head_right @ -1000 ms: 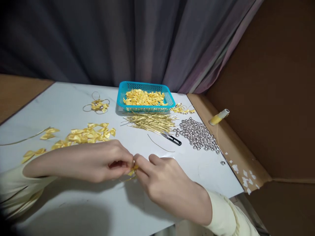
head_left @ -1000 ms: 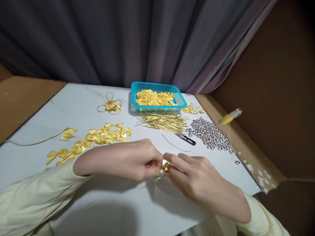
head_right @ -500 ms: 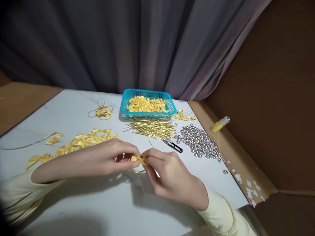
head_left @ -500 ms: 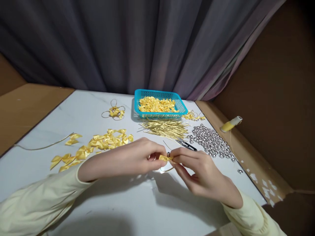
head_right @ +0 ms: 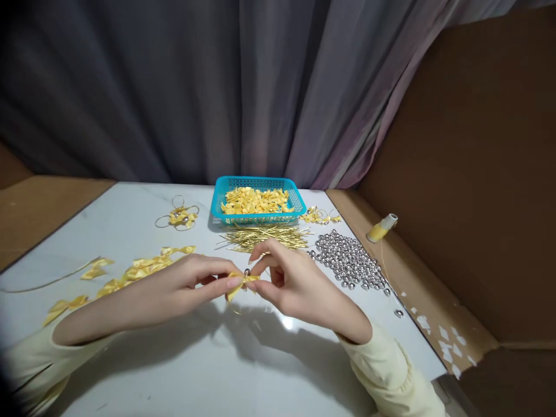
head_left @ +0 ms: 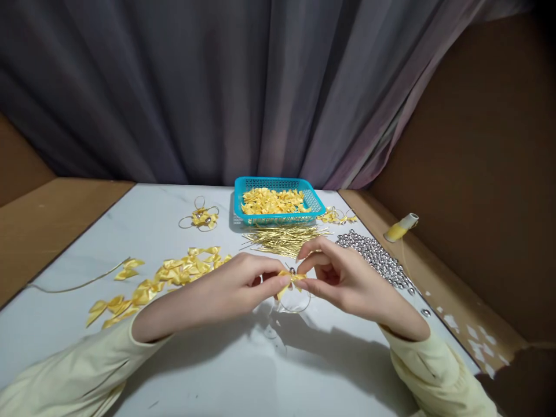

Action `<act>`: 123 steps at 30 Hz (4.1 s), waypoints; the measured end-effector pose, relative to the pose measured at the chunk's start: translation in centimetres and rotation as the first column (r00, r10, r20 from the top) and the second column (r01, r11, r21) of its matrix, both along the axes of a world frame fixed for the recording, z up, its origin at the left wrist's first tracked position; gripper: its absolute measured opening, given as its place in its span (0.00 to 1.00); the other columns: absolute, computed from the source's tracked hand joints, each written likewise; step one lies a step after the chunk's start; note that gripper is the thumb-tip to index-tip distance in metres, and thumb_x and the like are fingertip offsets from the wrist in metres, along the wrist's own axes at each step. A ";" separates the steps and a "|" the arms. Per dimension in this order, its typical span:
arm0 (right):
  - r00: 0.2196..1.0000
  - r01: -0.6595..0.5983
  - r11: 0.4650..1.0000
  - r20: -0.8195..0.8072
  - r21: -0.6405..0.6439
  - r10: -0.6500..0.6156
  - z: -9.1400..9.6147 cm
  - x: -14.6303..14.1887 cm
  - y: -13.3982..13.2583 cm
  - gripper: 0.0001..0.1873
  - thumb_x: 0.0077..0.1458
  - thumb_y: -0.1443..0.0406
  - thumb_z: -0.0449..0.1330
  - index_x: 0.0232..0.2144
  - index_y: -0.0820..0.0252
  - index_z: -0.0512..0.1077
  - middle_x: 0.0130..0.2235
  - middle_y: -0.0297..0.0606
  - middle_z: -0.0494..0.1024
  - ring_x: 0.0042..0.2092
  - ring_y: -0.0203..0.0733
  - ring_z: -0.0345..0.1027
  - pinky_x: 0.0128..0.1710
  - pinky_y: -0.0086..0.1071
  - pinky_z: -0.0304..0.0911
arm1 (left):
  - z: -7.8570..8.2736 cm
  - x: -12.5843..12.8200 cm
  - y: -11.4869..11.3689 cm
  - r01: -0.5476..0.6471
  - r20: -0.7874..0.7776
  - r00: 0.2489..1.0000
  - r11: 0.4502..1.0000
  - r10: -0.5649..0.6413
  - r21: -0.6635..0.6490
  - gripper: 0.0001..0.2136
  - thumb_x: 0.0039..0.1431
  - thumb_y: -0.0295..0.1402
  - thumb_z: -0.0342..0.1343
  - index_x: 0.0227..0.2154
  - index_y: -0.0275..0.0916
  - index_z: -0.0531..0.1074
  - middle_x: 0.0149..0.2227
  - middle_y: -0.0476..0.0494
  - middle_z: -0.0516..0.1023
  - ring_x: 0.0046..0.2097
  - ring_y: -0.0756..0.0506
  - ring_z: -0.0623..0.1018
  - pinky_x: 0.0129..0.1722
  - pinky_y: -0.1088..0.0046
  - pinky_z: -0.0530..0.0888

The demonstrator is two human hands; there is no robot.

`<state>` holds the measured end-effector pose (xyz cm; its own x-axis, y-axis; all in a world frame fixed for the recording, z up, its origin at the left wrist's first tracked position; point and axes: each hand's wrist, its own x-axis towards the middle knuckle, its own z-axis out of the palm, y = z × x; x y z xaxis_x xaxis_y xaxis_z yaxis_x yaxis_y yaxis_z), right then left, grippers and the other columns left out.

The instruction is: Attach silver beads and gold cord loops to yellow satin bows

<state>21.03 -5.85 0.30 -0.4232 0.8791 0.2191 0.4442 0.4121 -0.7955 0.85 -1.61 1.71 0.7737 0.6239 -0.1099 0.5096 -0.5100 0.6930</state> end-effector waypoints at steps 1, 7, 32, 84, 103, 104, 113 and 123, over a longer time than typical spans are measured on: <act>1.000 -0.014 1.000 -0.021 -0.024 0.013 0.0 0.0 0.2 0.11 0.54 0.66 0.58 0.37 0.58 0.59 0.29 0.29 0.74 0.20 0.27 0.51 0.19 0.23 0.49 | 0.0 0.0 0.0 0.007 -0.009 1.000 1.000 -0.007 0.002 0.17 0.62 0.41 0.42 0.24 0.36 0.66 0.23 0.54 0.61 0.25 0.53 0.62 0.25 0.78 0.58; 0.998 -0.043 0.996 -0.051 -0.073 0.040 0.0 0.2 0.5 0.11 0.52 0.70 0.59 0.35 0.58 0.60 0.29 0.30 0.75 0.20 0.26 0.52 0.18 0.22 0.50 | 0.0 0.1 0.2 0.049 -0.045 0.998 0.998 -0.050 -0.036 0.15 0.62 0.37 0.42 0.26 0.36 0.69 0.23 0.54 0.63 0.25 0.53 0.62 0.24 0.78 0.58; 0.997 -0.029 0.989 0.080 0.144 0.017 0.2 0.7 0.1 0.16 0.44 0.81 0.54 0.33 0.59 0.60 0.26 0.27 0.76 0.20 0.25 0.52 0.19 0.20 0.49 | -1.4 0.8 0.5 0.030 0.050 0.998 0.999 -0.029 -0.021 0.15 0.62 0.39 0.43 0.26 0.36 0.69 0.24 0.53 0.66 0.26 0.53 0.65 0.26 0.79 0.61; 0.946 0.320 0.940 -0.099 0.115 -0.310 5.4 9.8 -3.4 0.07 0.45 0.68 0.66 0.30 0.53 0.75 0.27 0.38 0.76 0.22 0.35 0.68 0.17 0.27 0.63 | -0.7 -0.6 3.7 0.075 0.190 0.972 0.587 0.137 -0.806 0.11 0.55 0.32 0.51 0.21 0.34 0.71 0.15 0.53 0.52 0.20 0.53 0.50 0.16 0.77 0.52; 0.841 0.451 0.887 -0.287 -0.096 -0.459 5.3 13.3 -2.4 0.14 0.44 0.59 0.67 0.34 0.57 0.74 0.30 0.43 0.77 0.19 0.30 0.65 0.16 0.29 0.57 | -1.5 -0.6 4.1 0.137 0.180 0.949 0.174 0.259 -0.975 0.11 0.54 0.27 0.50 0.18 0.31 0.70 0.18 0.52 0.50 0.21 0.54 0.46 0.13 0.82 0.53; 0.841 0.483 0.868 -0.213 -0.115 -0.497 5.3 13.4 -2.2 0.15 0.45 0.60 0.66 0.37 0.57 0.73 0.35 0.46 0.78 0.23 0.34 0.70 0.20 0.30 0.63 | -1.4 -0.6 4.1 0.131 0.180 0.950 0.199 0.254 -0.971 0.12 0.54 0.26 0.50 0.18 0.31 0.70 0.18 0.52 0.50 0.21 0.54 0.47 0.13 0.82 0.53; 0.880 0.474 0.819 0.166 -0.322 -0.444 4.1 12.5 0.8 0.23 0.41 0.63 0.66 0.42 0.62 0.70 0.32 0.46 0.79 0.34 0.46 0.75 0.31 0.32 0.72 | -1.2 -0.5 3.5 0.138 0.173 0.953 0.153 0.248 -0.979 0.09 0.51 0.28 0.52 0.19 0.30 0.70 0.18 0.52 0.53 0.19 0.56 0.48 0.13 0.85 0.52; 0.753 0.653 0.754 -0.045 -0.074 -0.656 0.5 11.6 4.7 0.35 0.42 0.66 0.63 0.54 0.67 0.62 0.48 0.56 0.73 0.47 0.53 0.71 0.44 0.42 0.69 | 0.5 0.4 0.6 -0.141 0.160 0.948 0.818 0.273 -0.558 0.14 0.57 0.33 0.49 0.17 0.35 0.63 0.18 0.53 0.60 0.22 0.54 0.60 0.22 0.80 0.58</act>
<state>32.66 -1.11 0.77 0.2733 0.9463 0.1728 0.5380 -0.0014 -0.8429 1.25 -0.98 2.24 0.6770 0.6658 -0.3137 0.3587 0.0736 0.9305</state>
